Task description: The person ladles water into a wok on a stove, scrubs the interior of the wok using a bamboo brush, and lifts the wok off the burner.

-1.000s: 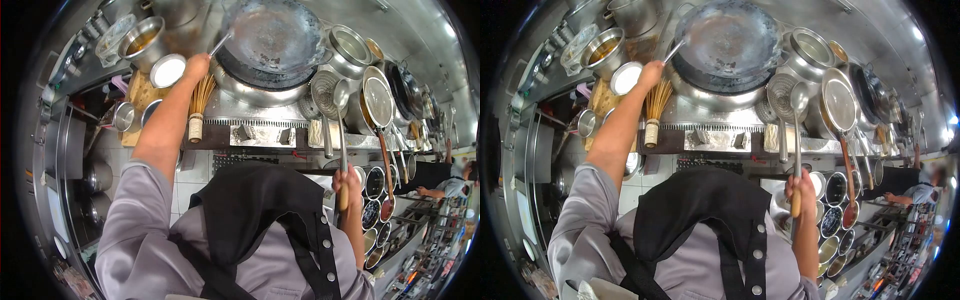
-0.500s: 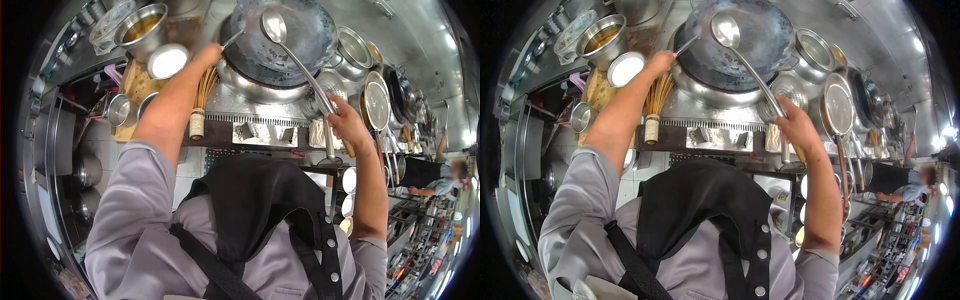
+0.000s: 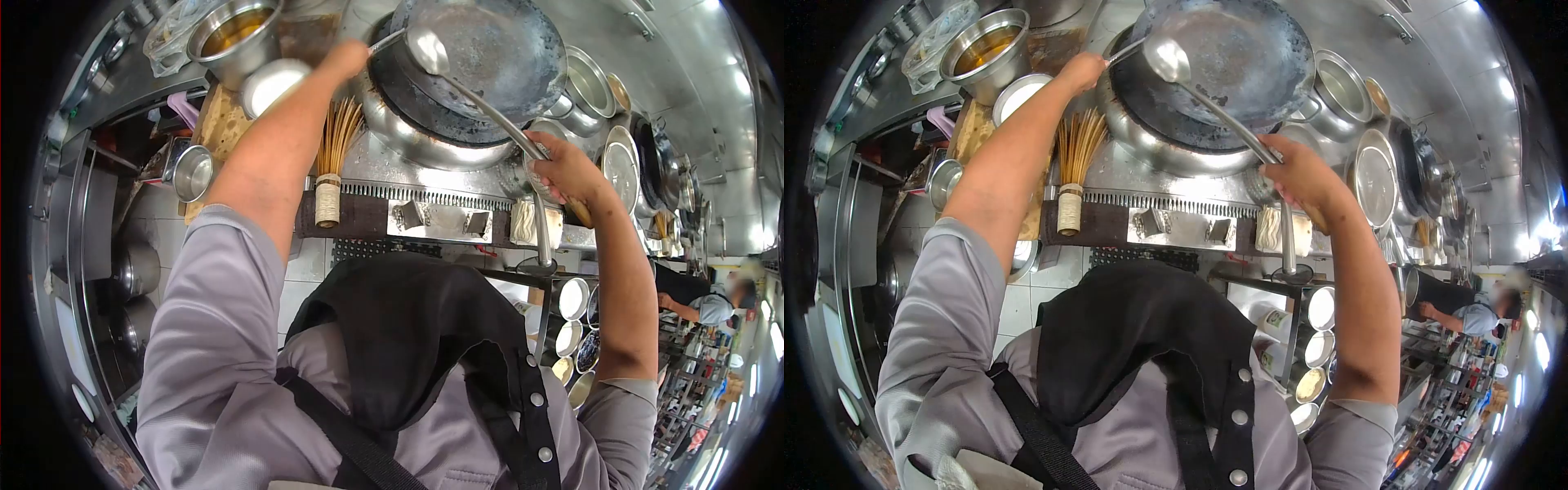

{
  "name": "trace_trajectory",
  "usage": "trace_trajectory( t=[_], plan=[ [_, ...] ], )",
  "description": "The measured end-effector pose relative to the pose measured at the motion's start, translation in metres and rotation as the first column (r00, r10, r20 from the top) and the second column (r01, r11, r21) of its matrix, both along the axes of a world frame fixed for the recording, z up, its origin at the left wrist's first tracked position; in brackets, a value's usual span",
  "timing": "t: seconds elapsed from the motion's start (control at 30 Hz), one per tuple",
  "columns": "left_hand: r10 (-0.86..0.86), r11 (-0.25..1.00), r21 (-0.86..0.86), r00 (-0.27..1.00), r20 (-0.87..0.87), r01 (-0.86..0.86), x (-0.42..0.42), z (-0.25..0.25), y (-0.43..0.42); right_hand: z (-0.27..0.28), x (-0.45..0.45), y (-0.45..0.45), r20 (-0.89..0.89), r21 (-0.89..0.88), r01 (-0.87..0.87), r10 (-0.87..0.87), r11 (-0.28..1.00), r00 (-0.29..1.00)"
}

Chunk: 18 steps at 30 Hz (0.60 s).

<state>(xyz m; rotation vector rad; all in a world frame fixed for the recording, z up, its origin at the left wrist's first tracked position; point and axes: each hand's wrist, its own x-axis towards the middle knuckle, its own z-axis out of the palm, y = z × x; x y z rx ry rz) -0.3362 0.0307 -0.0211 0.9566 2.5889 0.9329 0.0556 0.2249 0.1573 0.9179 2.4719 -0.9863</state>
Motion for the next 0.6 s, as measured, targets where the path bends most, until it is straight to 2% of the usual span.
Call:
trace_trajectory(
  t=[0.1,0.13,0.2,0.3,0.33,0.37,0.43,0.5,0.53,0.6],
  plan=[
    [-0.006,1.000,-0.017,1.000,-0.009,0.006,-0.001,-0.001,0.000,0.000,0.005,-0.006,-0.032,0.017,0.021,-0.021,1.000,0.999],
    [-0.010,1.000,-0.018,1.000,-0.011,0.010,-0.005,-0.004,-0.001,0.006,0.007,-0.008,0.023,0.046,-0.035,0.034,0.998,0.999],
    [-0.099,0.994,-0.057,0.985,-0.143,0.091,-0.008,-0.002,0.000,0.017,0.010,-0.007,0.078,0.075,-0.085,0.079,0.994,0.994],
    [-0.041,0.997,-0.062,0.995,-0.089,0.035,-0.002,-0.001,0.001,0.023,0.016,-0.003,0.112,0.050,-0.052,0.046,0.997,0.993],
    [-0.041,0.997,-0.061,0.995,-0.089,0.035,-0.002,-0.001,0.001,0.021,0.019,-0.011,0.151,0.114,-0.099,0.081,0.989,0.985],
    [-0.103,0.991,-0.101,0.985,-0.139,0.089,-0.001,0.000,0.001,0.019,0.021,-0.017,0.191,0.177,-0.147,0.112,0.973,0.975],
    [-0.170,0.979,-0.141,0.967,-0.188,0.144,0.004,-0.002,0.005,0.019,0.022,-0.016,0.186,0.164,-0.148,0.116,0.975,0.976],
    [-0.345,0.927,-0.284,0.850,-0.398,0.244,0.016,-0.006,0.009,0.021,0.022,-0.012,0.217,0.167,-0.166,0.128,0.972,0.968],
    [-0.269,0.956,-0.194,0.925,-0.269,0.222,0.022,-0.009,0.009,0.023,0.024,-0.011,0.214,0.169,-0.164,0.126,0.972,0.969],
    [-0.250,0.963,-0.166,0.930,-0.270,0.211,0.031,-0.016,0.005,0.028,0.030,-0.009,0.076,0.147,-0.080,0.069,0.986,0.995]
  ],
)
